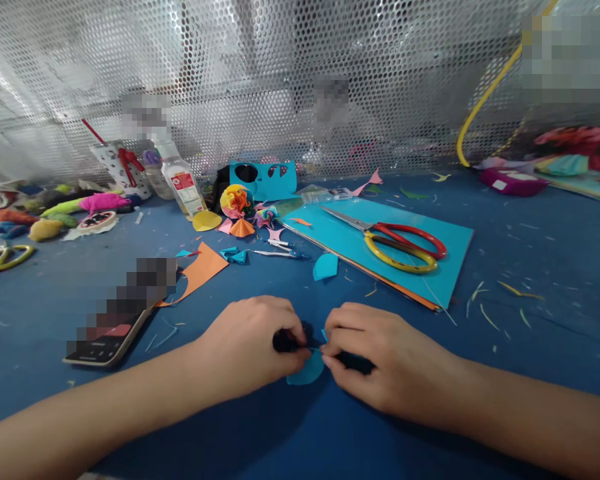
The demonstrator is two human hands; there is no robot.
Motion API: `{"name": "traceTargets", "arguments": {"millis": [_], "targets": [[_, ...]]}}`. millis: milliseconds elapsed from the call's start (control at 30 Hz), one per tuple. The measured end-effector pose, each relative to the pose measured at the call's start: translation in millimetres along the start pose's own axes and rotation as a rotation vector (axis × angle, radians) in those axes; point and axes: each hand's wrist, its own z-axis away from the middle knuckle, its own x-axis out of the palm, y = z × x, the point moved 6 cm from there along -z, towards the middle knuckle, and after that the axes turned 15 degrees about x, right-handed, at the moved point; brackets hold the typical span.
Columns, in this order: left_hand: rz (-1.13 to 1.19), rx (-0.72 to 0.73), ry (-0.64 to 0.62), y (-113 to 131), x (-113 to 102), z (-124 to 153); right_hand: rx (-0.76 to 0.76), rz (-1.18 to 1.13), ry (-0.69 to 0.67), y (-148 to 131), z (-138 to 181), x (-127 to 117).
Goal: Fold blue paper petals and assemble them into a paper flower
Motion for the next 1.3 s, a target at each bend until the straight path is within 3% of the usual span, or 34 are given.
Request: {"name": "traceTargets", "arguments": {"millis": [200, 533, 633, 800, 933, 1033, 1300], "targets": [[-0.01, 0.109, 0.046, 6, 6, -1, 0.109, -0.032, 0.017, 3, -3, -1], [-0.06, 0.199, 0.314, 11, -18, 3, 0.096, -0.122, 0.087, 7, -7, -11], [-0.053, 0.176, 0.275, 10, -20, 2, 0.117, -0.112, 0.096, 10, -7, -11], [-0.08, 0.111, 0.055, 0, -10, -3, 0.141, -0.053, 0.026, 14, -7, -8], [-0.066, 0.1, 0.032, -4, -5, -6, 0.148, -0.03, 0.025, 14, -8, -9], [-0.065, 0.121, 0.091, 0, -6, -7, 0.148, -0.047, 0.071, 13, -9, -11], [-0.033, 0.276, 0.388, 17, -24, 1, 0.034, -0.109, 0.27, 9, -6, -24]]}}
